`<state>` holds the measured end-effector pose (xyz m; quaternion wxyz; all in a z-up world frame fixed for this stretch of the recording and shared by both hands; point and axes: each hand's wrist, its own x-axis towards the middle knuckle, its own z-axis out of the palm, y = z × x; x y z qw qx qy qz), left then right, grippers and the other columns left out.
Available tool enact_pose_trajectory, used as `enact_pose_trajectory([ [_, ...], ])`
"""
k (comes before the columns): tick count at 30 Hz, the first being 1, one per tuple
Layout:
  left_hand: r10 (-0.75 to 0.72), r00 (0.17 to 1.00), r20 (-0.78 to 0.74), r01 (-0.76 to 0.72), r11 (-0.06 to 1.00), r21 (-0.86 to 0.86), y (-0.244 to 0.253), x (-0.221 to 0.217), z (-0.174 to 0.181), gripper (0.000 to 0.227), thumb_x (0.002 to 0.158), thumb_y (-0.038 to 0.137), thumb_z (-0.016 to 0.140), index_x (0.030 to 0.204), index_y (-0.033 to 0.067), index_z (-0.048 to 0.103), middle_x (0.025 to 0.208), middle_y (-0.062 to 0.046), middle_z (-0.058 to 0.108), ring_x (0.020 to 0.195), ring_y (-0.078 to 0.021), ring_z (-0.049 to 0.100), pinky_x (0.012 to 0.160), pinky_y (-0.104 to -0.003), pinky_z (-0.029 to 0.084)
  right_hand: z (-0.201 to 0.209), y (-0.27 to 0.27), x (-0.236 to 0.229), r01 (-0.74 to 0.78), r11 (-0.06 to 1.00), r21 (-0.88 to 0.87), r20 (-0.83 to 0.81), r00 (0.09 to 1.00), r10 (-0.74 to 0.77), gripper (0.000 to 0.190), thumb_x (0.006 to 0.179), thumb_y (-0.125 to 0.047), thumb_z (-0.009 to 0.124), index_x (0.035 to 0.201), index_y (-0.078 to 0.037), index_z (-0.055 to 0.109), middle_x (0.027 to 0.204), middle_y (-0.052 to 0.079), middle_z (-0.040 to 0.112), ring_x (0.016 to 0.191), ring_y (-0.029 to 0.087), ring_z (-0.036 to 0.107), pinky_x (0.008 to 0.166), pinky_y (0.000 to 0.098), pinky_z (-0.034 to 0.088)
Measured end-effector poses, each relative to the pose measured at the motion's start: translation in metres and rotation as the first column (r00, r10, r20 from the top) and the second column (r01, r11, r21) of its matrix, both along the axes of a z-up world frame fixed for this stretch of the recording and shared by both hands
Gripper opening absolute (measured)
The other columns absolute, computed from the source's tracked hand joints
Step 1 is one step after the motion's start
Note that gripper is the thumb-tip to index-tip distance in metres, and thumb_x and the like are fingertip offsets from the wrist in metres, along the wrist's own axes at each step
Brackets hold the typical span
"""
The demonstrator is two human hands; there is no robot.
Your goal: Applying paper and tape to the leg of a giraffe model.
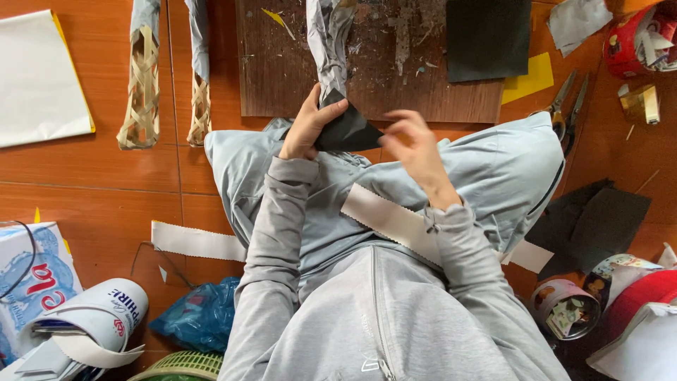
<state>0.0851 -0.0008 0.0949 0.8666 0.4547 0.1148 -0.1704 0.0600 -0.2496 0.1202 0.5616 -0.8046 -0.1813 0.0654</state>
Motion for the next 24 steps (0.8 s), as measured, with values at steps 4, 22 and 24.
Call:
enact_pose_trajectory([
  [4,0.046,0.999,-0.028,-0.048,0.998,-0.04,-0.005,-0.007,0.002,0.062,0.09,0.013,0.077,0.143,0.0009,0.047,0.123,-0.01,0.066,0.109,-0.0179,0.064,0.097,-0.031,0.053,-0.1,-0.022,-0.037,0.3,0.939,0.172,-0.521,0.836,-0.172,0.033,0.101,-0.005,0.063,0.134,-0.004,0.063,0.121,0.005,0.069,0.112,0.017,0.062,0.099,0.0309,0.052],
  [22,0.048,0.999,-0.025,-0.049,0.998,-0.041,-0.013,-0.016,-0.008,0.051,0.1,0.021,0.07,0.14,0.0004,0.048,0.119,-0.01,0.063,0.106,-0.0175,0.061,0.091,-0.033,0.052,-0.042,0.128,-0.015,0.698,0.304,0.649,-0.725,0.688,-0.032,0.056,0.102,-0.025,0.068,0.149,-0.006,0.046,0.137,0.005,0.057,0.126,0.016,0.056,0.11,0.0338,0.044],
  [24,0.048,0.999,-0.009,-0.048,0.998,-0.043,-0.013,-0.015,-0.01,0.051,0.101,0.022,0.069,0.142,0.0005,0.048,0.122,-0.01,0.063,0.109,-0.0171,0.061,0.094,-0.032,0.052,-0.045,0.129,-0.009,0.671,0.33,0.664,-0.69,0.72,-0.073,0.057,0.102,-0.023,0.068,0.151,-0.004,0.044,0.14,0.006,0.058,0.128,0.017,0.055,0.111,0.034,0.043],
])
